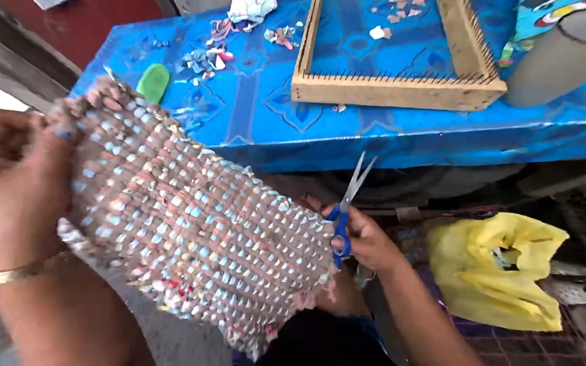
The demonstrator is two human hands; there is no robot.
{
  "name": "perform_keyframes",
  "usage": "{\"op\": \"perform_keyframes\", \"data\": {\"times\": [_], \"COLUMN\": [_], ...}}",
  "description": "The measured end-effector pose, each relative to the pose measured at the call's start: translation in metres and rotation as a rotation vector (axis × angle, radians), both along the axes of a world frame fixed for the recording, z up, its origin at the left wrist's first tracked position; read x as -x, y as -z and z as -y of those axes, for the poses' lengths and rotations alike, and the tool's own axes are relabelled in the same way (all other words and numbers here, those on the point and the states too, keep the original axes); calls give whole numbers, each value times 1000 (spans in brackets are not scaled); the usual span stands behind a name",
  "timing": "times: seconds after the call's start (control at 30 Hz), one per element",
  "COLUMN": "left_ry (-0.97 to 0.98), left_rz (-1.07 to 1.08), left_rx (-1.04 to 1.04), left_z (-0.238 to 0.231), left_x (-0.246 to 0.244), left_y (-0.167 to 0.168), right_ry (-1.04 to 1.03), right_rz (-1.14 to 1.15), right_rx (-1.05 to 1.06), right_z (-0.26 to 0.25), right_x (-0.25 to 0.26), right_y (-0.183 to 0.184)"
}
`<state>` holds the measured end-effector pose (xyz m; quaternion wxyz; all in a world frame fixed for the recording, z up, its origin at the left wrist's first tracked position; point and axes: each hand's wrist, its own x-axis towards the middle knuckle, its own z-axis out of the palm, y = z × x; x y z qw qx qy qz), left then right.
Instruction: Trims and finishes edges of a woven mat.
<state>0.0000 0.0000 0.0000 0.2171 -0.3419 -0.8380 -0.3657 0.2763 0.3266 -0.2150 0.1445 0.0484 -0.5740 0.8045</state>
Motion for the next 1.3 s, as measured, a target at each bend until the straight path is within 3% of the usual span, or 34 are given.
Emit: {"op": "perform_keyframes", "data": {"times": [0.13, 0.23, 0.3, 0.37, 0.5, 0.63, 0.7, 0.77, 0.83, 0.9, 0.97, 1.1, 1.3], "left_ry": [-261, -334, -378, -385, -283, -368, -253, -10, 233, 314, 274, 365, 588], "left_rz": [327, 590, 650, 611, 627, 523, 460, 453, 578, 639, 576, 444, 826], "left_rx": [267, 229, 155, 185, 400, 428, 312, 190, 286, 462, 498, 431, 113], "left_z": [-17, -20, -25, -25, -8, -11, -33, -69, -107, -139, -159, -175, -157], "left_x": [-19, -12, -10, -15, -31, -46, -69, -110, -153, -181, -193, -195, -184], "left_y": [100, 203, 242, 243, 199, 217, 227, 236, 239, 243, 253, 264, 272], "right_ry": [128, 238, 290, 296, 291, 392, 524, 677, 792, 828, 725, 290, -261], "right_rz": [386, 597, 594, 569, 531, 502, 461, 362, 271, 254, 270, 367, 455], "right_rx": [-147, -252, -248, -194, -139, -291, -386, -413, -367, -308, -291, -371, -196], "right_z": [-19, -30, -33, -34, -46, -44, -39, -38, -40, -44, -47, -35, -20], "right_x": [8, 34, 40, 37, 30, 33, 26, 12, -6, -26, -46, -76, -117], "right_y": [1, 47, 67, 63, 51, 72, 79, 82, 81, 77, 75, 74, 67]}}
